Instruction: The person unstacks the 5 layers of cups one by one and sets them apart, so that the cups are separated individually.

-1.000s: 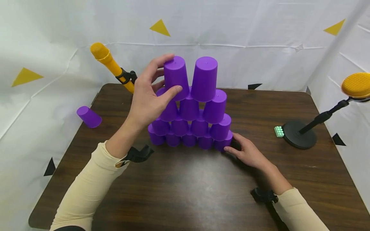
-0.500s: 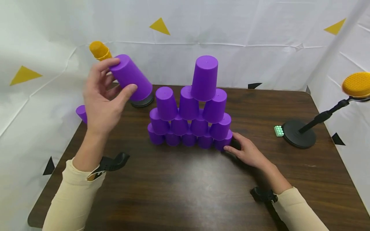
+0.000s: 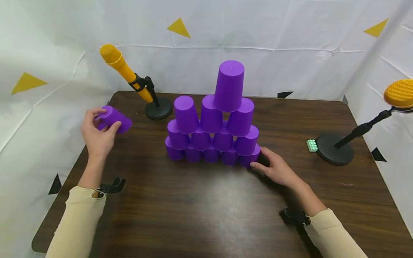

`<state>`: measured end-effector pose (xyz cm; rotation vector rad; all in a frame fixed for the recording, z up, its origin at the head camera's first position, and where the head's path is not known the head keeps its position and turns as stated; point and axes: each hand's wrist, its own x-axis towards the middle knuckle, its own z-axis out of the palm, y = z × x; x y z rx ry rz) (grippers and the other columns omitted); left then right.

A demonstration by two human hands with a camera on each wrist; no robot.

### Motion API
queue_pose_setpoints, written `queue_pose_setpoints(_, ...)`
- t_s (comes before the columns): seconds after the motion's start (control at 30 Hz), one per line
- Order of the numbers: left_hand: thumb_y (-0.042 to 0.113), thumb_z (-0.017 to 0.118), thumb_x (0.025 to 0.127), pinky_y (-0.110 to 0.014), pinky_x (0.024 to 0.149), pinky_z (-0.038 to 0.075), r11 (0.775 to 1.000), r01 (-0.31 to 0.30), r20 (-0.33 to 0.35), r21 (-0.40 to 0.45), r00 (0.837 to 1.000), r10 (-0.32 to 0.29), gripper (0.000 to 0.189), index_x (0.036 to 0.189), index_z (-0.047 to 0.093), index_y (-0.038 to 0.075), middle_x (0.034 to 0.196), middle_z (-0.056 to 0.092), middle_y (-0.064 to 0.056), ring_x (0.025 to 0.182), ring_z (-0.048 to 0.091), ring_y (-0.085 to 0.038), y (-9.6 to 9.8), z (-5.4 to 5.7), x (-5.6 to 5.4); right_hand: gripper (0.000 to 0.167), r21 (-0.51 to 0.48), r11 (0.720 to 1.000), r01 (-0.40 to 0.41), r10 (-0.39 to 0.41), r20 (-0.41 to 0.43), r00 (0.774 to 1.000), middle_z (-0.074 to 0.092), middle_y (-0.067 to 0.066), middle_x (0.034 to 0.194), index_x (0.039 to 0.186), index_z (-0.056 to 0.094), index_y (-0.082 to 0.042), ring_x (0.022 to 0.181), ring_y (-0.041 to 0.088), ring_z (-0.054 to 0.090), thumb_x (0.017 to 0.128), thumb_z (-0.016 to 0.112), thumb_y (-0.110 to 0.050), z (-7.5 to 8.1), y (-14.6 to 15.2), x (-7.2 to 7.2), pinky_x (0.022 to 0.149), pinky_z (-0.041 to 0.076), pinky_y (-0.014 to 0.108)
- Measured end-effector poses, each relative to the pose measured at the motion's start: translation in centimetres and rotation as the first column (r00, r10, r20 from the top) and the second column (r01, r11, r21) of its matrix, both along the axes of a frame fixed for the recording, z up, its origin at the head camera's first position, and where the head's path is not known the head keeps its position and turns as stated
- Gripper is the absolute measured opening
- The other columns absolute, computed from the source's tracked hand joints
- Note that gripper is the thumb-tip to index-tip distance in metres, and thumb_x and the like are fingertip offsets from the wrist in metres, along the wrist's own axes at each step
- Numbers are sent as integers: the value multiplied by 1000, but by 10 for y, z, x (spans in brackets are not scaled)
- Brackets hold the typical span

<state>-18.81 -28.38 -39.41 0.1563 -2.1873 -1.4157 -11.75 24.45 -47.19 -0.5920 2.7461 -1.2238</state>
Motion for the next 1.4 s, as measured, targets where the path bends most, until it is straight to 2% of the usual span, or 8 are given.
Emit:
queue_pose_setpoints(0.1,3,80,79,-45,95,50,997,-41,93,-64,995,47,52,124,54,7,133,56,-10,118,57,-26,-11,-23,-9,61,-3,1000,-1,1,0,1000,55,13,137,144,46,-9,129,31,49,92,71,-29,0,0,0,106,37,53)
queue_pose_setpoints(0.17,5,79,81,-46,97,49,992,-51,150,-115,986,68,51,124,52,7,136,55,-11,122,55,-28,-17,-34,-13,62,-1,1000,0,0,4,1000,55,13,138,145,46,-9,129,31,49,92,70,-29,0,0,1,106,37,53)
queue_pose_setpoints(0.27,7,77,83,-47,98,48,982,-49,204,-180,975,86,50,125,51,8,140,53,-12,125,53,-31,-22,-44,-17,63,1,1000,0,0,15,1000,54,13,138,146,45,-9,129,31,48,92,70,-30,0,0,1,106,37,54)
queue_pose_setpoints(0.37,7,77,83,-47,98,48,975,-49,214,-217,972,97,49,125,51,8,139,53,-13,124,53,-32,-25,-50,-20,63,4,1000,2,-2,24,1000,54,13,138,146,44,-9,130,31,48,92,69,-31,0,0,2,106,36,54)
queue_pose_setpoints(0.63,6,80,79,-49,94,46,952,-91,181,-293,972,149,48,120,55,7,128,59,-17,113,58,-34,-25,-56,-26,62,3,1000,5,-5,32,999,54,12,138,146,45,-10,130,31,48,92,69,-32,0,0,2,106,36,54)
queue_pose_setpoints(0.93,12,80,80,-51,104,36,939,-138,215,-315,953,212,46,120,56,8,132,58,-15,123,52,-34,-25,-58,-25,62,10,1000,7,-7,32,999,55,12,137,145,46,-10,129,31,49,92,69,-33,0,0,2,106,37,54)
queue_pose_setpoints(1.07,13,79,82,-51,106,36,937,-151,220,-316,949,227,46,122,57,8,132,56,-16,125,50,-35,-25,-58,-24,62,17,1000,12,-13,29,999,56,12,136,144,46,-10,128,31,49,92,70,-33,1,0,2,105,38,54)
queue_pose_setpoints(1.4,11,80,80,-50,103,38,928,-166,181,-334,955,237,46,121,61,7,128,59,-17,121,52,-34,-30,-58,-30,62,20,1000,16,-16,31,999,55,13,136,144,46,-9,128,31,49,92,70,-33,2,-1,0,105,37,54)
